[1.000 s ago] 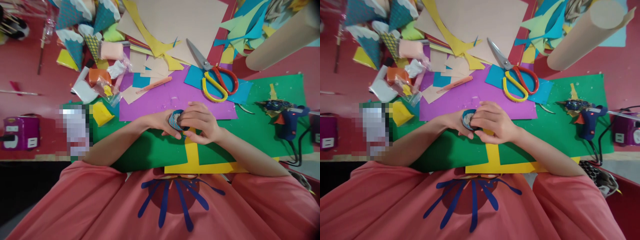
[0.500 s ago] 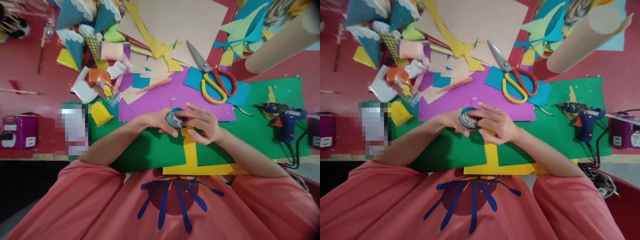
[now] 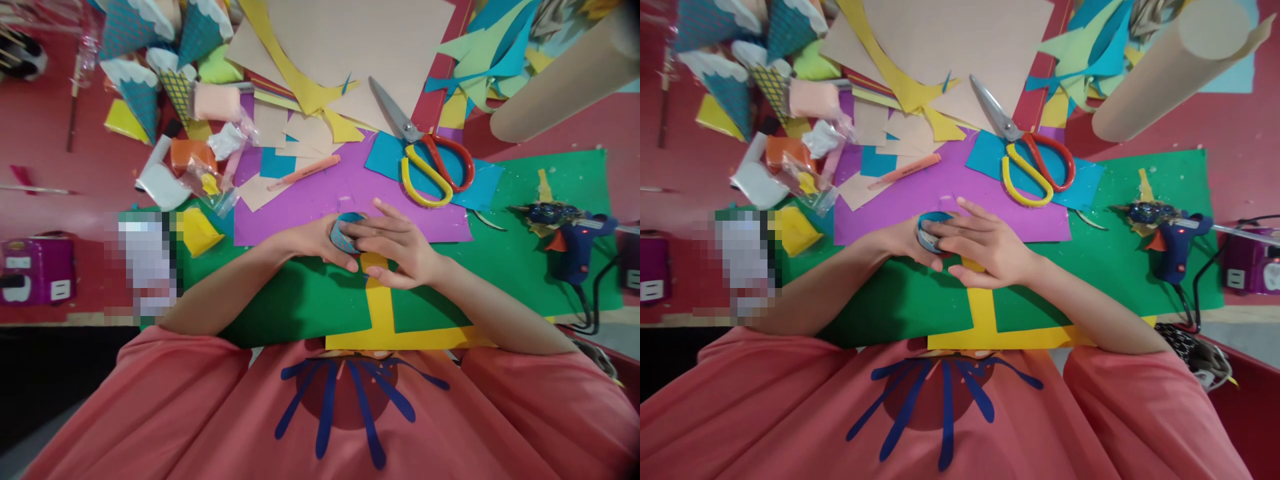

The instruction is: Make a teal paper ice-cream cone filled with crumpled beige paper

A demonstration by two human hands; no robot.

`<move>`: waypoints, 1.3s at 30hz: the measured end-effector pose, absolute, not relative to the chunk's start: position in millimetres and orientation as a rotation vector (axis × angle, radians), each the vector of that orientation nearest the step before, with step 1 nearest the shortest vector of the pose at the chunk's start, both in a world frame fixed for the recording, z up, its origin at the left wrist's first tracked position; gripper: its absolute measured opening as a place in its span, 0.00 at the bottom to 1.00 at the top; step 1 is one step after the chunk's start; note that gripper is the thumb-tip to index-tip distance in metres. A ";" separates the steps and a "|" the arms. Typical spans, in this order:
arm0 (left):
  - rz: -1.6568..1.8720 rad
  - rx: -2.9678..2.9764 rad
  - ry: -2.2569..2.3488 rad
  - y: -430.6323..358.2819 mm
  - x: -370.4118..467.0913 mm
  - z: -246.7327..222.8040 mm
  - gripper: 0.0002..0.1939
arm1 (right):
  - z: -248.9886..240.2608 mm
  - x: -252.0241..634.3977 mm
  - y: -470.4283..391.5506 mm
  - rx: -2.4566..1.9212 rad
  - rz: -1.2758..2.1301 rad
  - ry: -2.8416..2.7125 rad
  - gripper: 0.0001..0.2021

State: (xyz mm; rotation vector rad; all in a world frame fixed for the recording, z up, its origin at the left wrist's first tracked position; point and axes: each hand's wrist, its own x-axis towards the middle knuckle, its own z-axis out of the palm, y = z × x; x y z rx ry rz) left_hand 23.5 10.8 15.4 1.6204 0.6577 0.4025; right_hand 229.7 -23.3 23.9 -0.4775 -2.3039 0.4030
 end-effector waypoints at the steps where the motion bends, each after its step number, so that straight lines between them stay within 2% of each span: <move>1: 0.374 1.592 0.623 11.3 23.3 16.3 0.27 | 23.5 230.4 -23.6 -0.482 0.415 -2.311 0.13; 7: 0.263 1.462 0.600 13.5 21.2 19.7 0.20 | 23.8 232.3 -24.6 -0.532 0.378 -2.289 0.10; 12: 0.309 1.466 0.603 10.2 20.6 17.9 0.22 | 24.7 230.8 -25.9 -0.563 0.431 -2.267 0.16; 16: 0.407 1.526 0.621 9.2 19.7 14.4 0.23 | 23.9 229.5 -26.6 -0.557 0.397 -2.318 0.19; 25: 0.826 1.851 0.605 7.8 16.1 20.8 0.25 | 35.1 235.3 -27.5 -0.685 -0.018 -2.304 0.15; 31: 0.919 2.112 0.787 13.3 16.5 5.0 0.21 | 26.3 232.8 -27.3 -0.789 0.039 -2.263 0.17; 39: 0.809 2.252 0.902 6.7 13.1 -12.8 0.30 | 25.6 226.2 -27.7 -0.755 0.186 -2.315 0.14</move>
